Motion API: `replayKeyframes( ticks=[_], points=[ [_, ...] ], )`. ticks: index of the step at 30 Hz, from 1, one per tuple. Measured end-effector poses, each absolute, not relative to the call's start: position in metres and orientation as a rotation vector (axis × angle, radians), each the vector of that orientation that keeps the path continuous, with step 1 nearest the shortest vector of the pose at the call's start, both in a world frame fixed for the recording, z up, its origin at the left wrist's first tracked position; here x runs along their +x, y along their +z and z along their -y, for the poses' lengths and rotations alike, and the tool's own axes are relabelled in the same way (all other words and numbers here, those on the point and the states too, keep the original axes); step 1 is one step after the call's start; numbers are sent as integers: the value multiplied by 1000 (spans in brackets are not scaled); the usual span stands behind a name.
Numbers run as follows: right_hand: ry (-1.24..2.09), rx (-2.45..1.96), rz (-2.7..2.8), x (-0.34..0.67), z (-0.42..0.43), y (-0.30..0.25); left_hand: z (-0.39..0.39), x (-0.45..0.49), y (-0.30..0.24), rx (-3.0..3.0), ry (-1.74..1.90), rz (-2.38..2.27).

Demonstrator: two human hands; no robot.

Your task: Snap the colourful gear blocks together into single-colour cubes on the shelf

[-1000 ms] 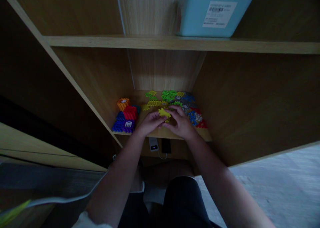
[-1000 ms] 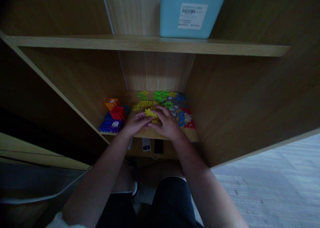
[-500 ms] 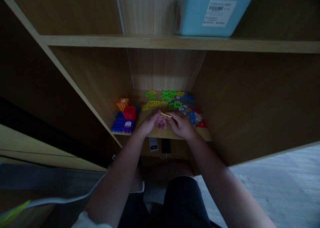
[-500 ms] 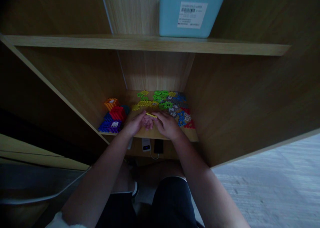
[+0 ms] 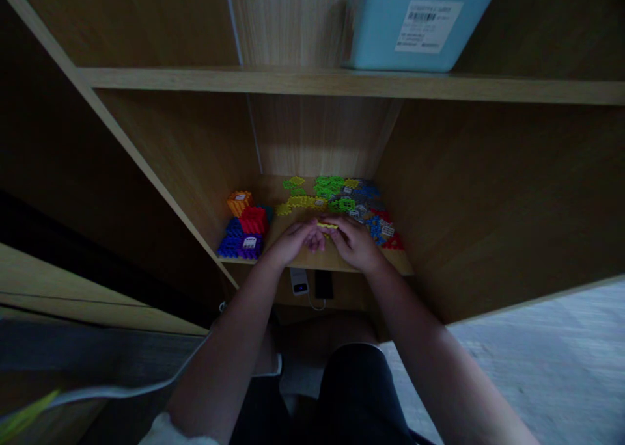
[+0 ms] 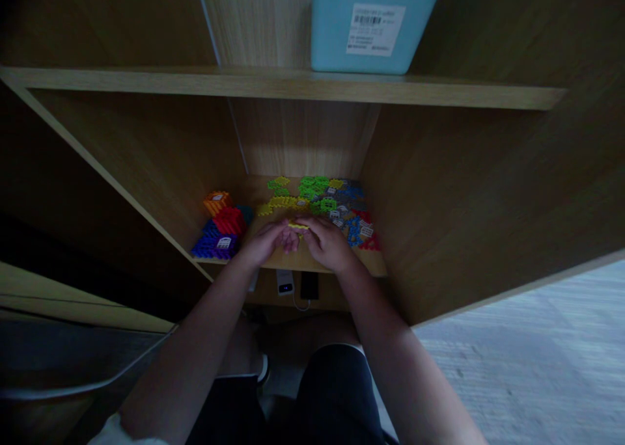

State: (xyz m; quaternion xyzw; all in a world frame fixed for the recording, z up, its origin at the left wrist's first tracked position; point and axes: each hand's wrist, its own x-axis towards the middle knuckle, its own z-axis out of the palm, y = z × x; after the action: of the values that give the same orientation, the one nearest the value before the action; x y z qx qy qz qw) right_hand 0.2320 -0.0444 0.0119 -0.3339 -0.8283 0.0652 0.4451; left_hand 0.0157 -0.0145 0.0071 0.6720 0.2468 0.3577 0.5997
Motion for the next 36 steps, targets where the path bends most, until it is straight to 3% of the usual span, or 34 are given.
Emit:
replayKeyframes(
  ticks=[26, 36],
  points=[
    [112, -868, 1868, 235, 49, 17, 17, 19, 10, 1490, 925, -628],
    [264, -951, 1807, 234, 42, 3, 24, 22, 12, 1515, 1045, -566]
  ],
)
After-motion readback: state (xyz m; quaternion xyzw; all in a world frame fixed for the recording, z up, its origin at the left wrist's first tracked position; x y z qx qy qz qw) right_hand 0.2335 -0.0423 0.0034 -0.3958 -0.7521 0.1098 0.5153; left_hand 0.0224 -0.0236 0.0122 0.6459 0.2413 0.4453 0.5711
